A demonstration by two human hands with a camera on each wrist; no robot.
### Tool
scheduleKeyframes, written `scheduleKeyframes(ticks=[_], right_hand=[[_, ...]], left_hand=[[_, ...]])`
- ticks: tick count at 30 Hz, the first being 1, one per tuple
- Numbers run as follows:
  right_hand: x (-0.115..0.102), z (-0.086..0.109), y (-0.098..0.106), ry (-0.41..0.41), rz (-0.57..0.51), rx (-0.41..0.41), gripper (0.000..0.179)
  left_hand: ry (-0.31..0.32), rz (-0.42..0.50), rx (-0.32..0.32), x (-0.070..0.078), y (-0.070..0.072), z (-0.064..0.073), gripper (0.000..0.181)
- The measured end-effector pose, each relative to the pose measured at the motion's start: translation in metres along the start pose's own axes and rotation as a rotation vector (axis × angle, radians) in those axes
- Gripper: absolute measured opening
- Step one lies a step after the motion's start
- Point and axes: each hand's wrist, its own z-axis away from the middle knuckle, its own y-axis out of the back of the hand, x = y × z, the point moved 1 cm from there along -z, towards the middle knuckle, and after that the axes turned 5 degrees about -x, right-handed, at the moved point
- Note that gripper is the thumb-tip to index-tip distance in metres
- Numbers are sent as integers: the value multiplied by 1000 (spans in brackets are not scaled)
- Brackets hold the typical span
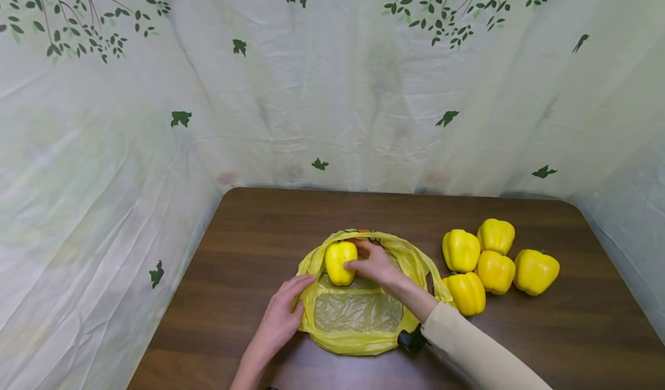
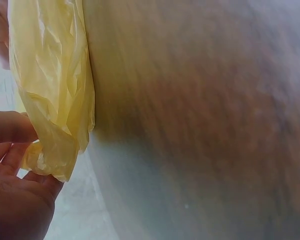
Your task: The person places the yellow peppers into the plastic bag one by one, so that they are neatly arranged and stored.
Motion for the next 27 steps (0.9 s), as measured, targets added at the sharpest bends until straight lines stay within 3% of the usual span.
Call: scheduleKeyframes(ticks=[14,27], right_hand=[[-1,0,0,-20,-71,0,62],[1,2,-2,-29,-158,28,63]], left_hand=[[-14,-2,7,0,0,0,54],[15,19,7,1,1,2,55]])
